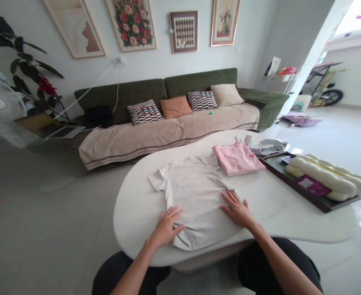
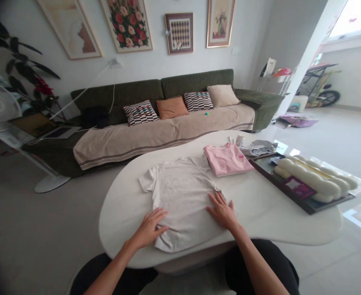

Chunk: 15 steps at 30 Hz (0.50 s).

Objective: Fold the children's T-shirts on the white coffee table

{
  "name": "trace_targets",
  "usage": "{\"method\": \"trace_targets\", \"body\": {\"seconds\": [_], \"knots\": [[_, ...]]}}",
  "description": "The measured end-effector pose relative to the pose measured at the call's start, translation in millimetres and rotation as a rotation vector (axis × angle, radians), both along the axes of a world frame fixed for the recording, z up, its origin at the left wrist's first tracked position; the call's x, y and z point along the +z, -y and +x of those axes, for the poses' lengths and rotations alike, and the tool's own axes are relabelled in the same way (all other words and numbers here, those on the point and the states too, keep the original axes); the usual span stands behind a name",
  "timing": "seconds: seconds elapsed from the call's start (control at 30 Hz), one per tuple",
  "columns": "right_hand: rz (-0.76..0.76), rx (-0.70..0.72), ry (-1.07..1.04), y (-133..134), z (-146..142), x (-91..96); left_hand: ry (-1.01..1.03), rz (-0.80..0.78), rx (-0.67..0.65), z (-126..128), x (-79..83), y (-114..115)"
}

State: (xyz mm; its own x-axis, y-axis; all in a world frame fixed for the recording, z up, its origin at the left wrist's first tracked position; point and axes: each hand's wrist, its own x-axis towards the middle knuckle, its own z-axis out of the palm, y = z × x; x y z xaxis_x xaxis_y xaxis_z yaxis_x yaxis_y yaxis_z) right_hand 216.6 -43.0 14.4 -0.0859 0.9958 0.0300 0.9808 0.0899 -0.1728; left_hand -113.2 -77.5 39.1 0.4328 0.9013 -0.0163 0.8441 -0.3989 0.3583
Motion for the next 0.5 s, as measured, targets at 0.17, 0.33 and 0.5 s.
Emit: {"method": "trace_targets", "body": {"seconds": [0.17,0.33,0.5], "knots": [[0.156,0.171,-0.287,40,-81,32.3,0.216,-0.021,0.636,-57,10.7,-70],[-0.005,0.445,-0.417,95,-182,33.4,0.253,-0.020,0.979,-70,5.7,-149],[0.021,0.349,-0.313,103,-194,7.1,0.380,-0.077,1.021,-57,-5.5,-181]]}}
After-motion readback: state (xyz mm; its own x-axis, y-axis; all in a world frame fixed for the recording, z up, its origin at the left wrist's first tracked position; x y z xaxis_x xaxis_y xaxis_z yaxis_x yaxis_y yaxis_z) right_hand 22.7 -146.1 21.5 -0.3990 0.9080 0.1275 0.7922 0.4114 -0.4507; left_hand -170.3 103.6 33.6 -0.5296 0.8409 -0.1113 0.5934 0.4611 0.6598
